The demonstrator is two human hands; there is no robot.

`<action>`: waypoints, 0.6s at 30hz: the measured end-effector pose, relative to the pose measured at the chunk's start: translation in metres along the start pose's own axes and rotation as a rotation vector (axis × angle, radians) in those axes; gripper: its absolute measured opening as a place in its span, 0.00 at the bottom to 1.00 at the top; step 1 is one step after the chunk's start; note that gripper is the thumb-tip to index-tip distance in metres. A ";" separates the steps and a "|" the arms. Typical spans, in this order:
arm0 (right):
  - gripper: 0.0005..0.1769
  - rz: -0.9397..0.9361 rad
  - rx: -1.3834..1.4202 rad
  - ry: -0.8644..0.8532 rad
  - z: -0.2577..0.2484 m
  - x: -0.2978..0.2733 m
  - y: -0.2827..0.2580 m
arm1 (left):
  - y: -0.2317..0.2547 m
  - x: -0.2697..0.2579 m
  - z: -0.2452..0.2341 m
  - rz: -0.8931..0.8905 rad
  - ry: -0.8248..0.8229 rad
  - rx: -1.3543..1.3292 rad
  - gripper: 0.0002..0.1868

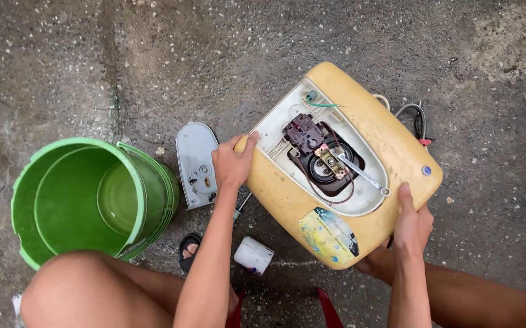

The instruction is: Disassembling and cleaning the internal components of a water heater using a screwdriver and a wrench.

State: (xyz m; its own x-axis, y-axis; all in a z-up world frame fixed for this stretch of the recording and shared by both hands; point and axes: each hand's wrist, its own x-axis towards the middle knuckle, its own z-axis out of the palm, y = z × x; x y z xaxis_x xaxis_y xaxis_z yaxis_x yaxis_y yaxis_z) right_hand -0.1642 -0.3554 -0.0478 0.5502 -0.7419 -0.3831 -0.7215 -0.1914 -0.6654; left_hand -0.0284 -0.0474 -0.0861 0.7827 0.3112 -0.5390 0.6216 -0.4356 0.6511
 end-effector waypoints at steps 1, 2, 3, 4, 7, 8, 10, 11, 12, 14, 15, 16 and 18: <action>0.36 -0.004 -0.008 0.000 -0.002 0.004 0.003 | -0.005 -0.013 -0.001 -0.005 -0.002 -0.007 0.29; 0.37 -0.041 -0.047 0.002 -0.003 0.007 0.005 | -0.010 -0.025 -0.004 -0.035 0.019 -0.034 0.30; 0.37 -0.078 -0.086 0.003 -0.004 0.011 0.008 | -0.014 -0.037 -0.006 -0.064 0.039 -0.061 0.30; 0.37 -0.075 -0.090 0.001 -0.003 0.010 0.010 | -0.020 -0.052 -0.009 -0.069 0.038 -0.059 0.30; 0.40 -0.112 -0.230 0.033 -0.003 0.015 0.012 | -0.021 -0.087 -0.014 -0.088 0.072 -0.116 0.28; 0.38 -0.121 -0.230 0.027 -0.004 0.018 0.016 | -0.018 -0.098 -0.014 -0.107 0.089 -0.110 0.28; 0.37 -0.126 -0.234 0.018 -0.009 0.022 0.020 | -0.026 -0.111 -0.008 -0.131 0.105 -0.102 0.28; 0.36 -0.136 -0.259 0.009 -0.012 0.023 0.019 | -0.037 -0.113 -0.002 -0.132 0.129 -0.089 0.27; 0.35 -0.153 -0.272 -0.006 -0.008 0.026 0.016 | -0.047 -0.111 0.000 -0.126 0.165 -0.075 0.26; 0.34 -0.170 -0.281 -0.010 -0.009 0.028 0.013 | -0.053 -0.123 0.003 -0.136 0.189 -0.091 0.25; 0.32 -0.185 -0.296 -0.007 -0.010 0.029 0.014 | -0.058 -0.131 0.006 -0.148 0.203 -0.110 0.25; 0.32 -0.186 -0.301 -0.014 -0.009 0.037 0.019 | -0.059 -0.138 0.005 -0.155 0.206 -0.110 0.25; 0.33 -0.237 -0.330 0.017 -0.006 0.055 0.030 | -0.063 -0.150 0.005 -0.168 0.191 -0.156 0.26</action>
State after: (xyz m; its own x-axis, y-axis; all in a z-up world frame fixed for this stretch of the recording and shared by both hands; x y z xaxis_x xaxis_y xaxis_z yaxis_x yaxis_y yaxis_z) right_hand -0.1580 -0.4060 -0.0848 0.7126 -0.6625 -0.2310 -0.6731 -0.5526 -0.4914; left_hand -0.1852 -0.0708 -0.0484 0.6510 0.5278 -0.5456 0.7290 -0.2343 0.6432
